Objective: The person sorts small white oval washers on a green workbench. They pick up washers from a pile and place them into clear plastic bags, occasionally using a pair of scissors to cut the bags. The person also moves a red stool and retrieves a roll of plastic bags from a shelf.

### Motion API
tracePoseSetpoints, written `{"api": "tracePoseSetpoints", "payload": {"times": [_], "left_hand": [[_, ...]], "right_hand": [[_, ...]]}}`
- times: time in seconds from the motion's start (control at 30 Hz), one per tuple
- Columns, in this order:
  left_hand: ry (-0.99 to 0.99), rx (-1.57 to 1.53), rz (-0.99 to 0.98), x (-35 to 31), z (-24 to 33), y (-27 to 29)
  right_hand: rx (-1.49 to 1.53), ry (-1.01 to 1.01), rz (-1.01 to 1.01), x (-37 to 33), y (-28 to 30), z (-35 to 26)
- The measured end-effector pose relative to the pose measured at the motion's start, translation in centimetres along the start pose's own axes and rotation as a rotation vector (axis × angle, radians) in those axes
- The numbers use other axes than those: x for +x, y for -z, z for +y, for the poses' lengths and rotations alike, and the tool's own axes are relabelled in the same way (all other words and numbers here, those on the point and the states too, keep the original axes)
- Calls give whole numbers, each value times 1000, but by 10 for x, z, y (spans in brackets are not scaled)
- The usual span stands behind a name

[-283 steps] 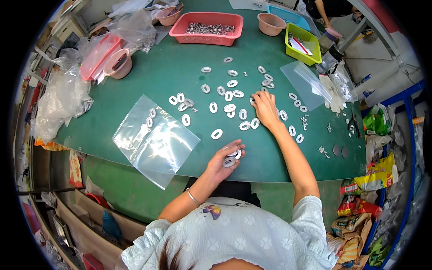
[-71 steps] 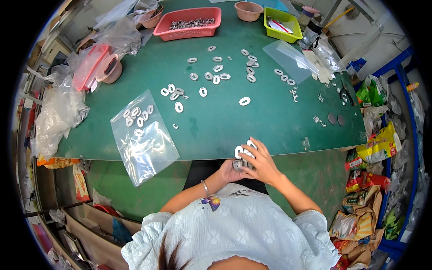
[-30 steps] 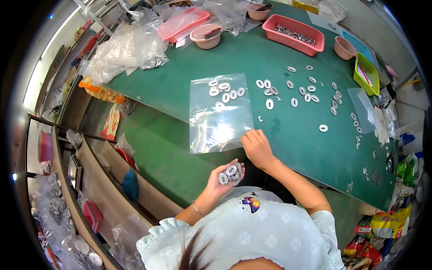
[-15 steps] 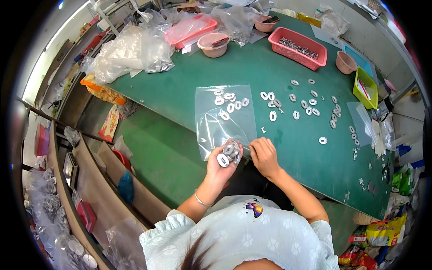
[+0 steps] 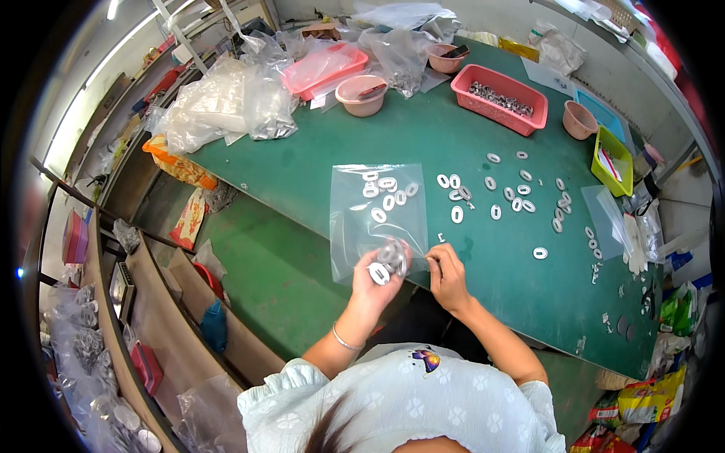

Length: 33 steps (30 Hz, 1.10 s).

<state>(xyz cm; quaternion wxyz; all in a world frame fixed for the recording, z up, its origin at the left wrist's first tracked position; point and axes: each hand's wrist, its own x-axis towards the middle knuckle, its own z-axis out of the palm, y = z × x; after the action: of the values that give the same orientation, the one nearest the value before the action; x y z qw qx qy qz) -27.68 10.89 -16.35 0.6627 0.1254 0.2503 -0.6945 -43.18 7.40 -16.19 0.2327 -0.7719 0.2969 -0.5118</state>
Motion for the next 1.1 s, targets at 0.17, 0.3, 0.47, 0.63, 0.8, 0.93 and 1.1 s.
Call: {"api": "tracePoseSetpoints", "payload": {"times": [0.17, 0.3, 0.47, 0.63, 0.8, 0.93, 1.1], "left_hand": [[-230, 369, -485, 58, 49, -45], [-479, 521, -274, 60, 25, -66], [-621, 666, -164, 60, 29, -39], [-561, 786, -230, 35, 27, -23], [-603, 1016, -155, -5, 2, 5], [-799, 1127, -9, -24, -25, 41], [-75, 1101, -528, -33, -24, 62]], "right_hand": [[57, 45, 21, 5, 1, -7], [25, 57, 1, 7, 0, -1], [27, -48, -191, 3, 18, 4], [-199, -93, -120, -6, 88, 47], [-477, -370, 142, -9, 205, 144], [-670, -357, 44, 8, 271, 208], [-652, -383, -102, 43, 287, 262]]}}
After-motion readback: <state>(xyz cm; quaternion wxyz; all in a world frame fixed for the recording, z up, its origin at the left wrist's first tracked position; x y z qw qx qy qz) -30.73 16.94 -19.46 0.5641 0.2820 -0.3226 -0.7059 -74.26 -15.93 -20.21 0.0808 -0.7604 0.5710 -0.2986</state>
